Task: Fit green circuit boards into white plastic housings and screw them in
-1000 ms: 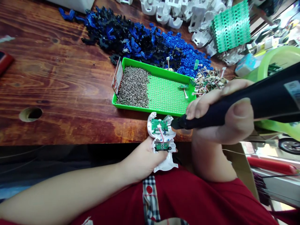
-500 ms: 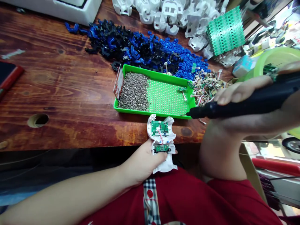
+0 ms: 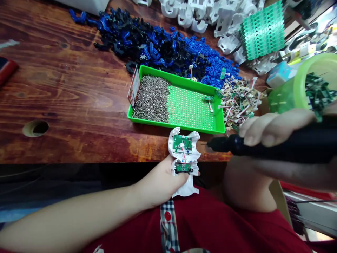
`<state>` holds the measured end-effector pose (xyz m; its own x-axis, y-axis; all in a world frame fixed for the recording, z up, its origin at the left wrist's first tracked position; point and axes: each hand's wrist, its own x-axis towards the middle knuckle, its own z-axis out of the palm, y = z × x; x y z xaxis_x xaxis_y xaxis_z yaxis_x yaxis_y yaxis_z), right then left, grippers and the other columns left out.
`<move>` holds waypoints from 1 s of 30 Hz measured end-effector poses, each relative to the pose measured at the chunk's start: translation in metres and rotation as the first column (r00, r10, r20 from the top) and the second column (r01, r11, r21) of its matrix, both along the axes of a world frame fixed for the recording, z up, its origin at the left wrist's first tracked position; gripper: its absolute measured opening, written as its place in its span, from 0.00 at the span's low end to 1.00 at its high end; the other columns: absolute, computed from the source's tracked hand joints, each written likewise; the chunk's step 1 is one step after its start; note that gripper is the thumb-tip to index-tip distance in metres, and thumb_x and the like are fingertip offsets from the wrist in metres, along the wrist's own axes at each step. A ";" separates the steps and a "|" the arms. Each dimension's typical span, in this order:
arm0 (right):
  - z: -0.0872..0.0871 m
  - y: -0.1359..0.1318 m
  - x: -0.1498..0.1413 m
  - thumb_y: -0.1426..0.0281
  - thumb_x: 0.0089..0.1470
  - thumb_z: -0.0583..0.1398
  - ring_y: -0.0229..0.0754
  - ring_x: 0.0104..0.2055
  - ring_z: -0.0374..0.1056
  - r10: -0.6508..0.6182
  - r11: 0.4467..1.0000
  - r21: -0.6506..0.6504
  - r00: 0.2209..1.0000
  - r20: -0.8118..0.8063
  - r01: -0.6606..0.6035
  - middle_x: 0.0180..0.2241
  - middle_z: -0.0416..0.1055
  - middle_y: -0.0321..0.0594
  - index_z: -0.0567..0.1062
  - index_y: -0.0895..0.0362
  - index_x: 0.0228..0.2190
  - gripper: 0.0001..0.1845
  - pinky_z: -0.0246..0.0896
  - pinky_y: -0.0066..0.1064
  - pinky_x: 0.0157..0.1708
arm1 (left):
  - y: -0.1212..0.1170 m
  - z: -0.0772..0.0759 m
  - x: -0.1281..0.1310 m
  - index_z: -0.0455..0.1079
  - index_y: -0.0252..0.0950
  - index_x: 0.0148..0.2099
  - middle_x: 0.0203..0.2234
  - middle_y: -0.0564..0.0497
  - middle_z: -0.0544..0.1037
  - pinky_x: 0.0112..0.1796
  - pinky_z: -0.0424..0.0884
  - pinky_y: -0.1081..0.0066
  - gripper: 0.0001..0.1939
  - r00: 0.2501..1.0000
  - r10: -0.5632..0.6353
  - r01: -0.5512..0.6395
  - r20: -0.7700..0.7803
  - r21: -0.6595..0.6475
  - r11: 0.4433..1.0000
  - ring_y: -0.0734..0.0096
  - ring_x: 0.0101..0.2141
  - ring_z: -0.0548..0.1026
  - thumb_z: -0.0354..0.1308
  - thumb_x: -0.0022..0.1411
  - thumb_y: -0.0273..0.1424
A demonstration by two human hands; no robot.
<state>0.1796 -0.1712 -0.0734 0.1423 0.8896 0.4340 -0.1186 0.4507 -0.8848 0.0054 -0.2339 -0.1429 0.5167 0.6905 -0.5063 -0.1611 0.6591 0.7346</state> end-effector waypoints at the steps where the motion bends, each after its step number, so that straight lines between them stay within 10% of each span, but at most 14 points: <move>1: -0.001 -0.003 -0.003 0.60 0.46 0.59 0.43 0.17 0.64 0.039 0.997 0.071 0.997 0.060 -0.043 0.17 0.66 0.33 0.67 0.53 0.30 0.11 0.64 0.42 0.20 | 0.000 0.000 0.000 0.66 0.36 0.50 0.33 0.51 0.76 0.34 0.65 0.74 0.20 1.000 -0.002 0.002 0.002 0.003 1.000 0.71 0.33 0.71 0.56 0.53 0.25; 18: -0.006 0.007 -0.027 0.50 0.51 0.50 0.40 0.12 0.60 0.023 0.993 0.116 0.994 0.104 -0.035 0.12 0.63 0.30 0.64 0.53 0.24 0.19 0.60 0.37 0.14 | 0.003 0.003 -0.002 0.66 0.34 0.50 0.28 0.54 0.74 0.30 0.63 0.76 0.20 0.999 -0.020 0.019 0.033 0.018 1.000 0.75 0.28 0.68 0.54 0.53 0.22; 30: -0.017 0.010 -0.032 0.61 0.44 0.59 0.38 0.10 0.58 0.101 0.975 0.190 0.991 0.088 -0.116 0.12 0.61 0.28 0.65 0.54 0.25 0.11 0.56 0.33 0.09 | -0.001 -0.004 -0.001 0.64 0.37 0.50 0.31 0.55 0.73 0.31 0.63 0.77 0.22 0.992 0.040 -0.038 0.123 -0.019 0.999 0.77 0.30 0.68 0.55 0.51 0.20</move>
<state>0.1472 -0.1616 -0.0904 0.0085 0.7952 0.6063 -0.1107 0.6033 -0.7898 0.0043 -0.2347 -0.1473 0.5488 0.7032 -0.4521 -0.2756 0.6628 0.6963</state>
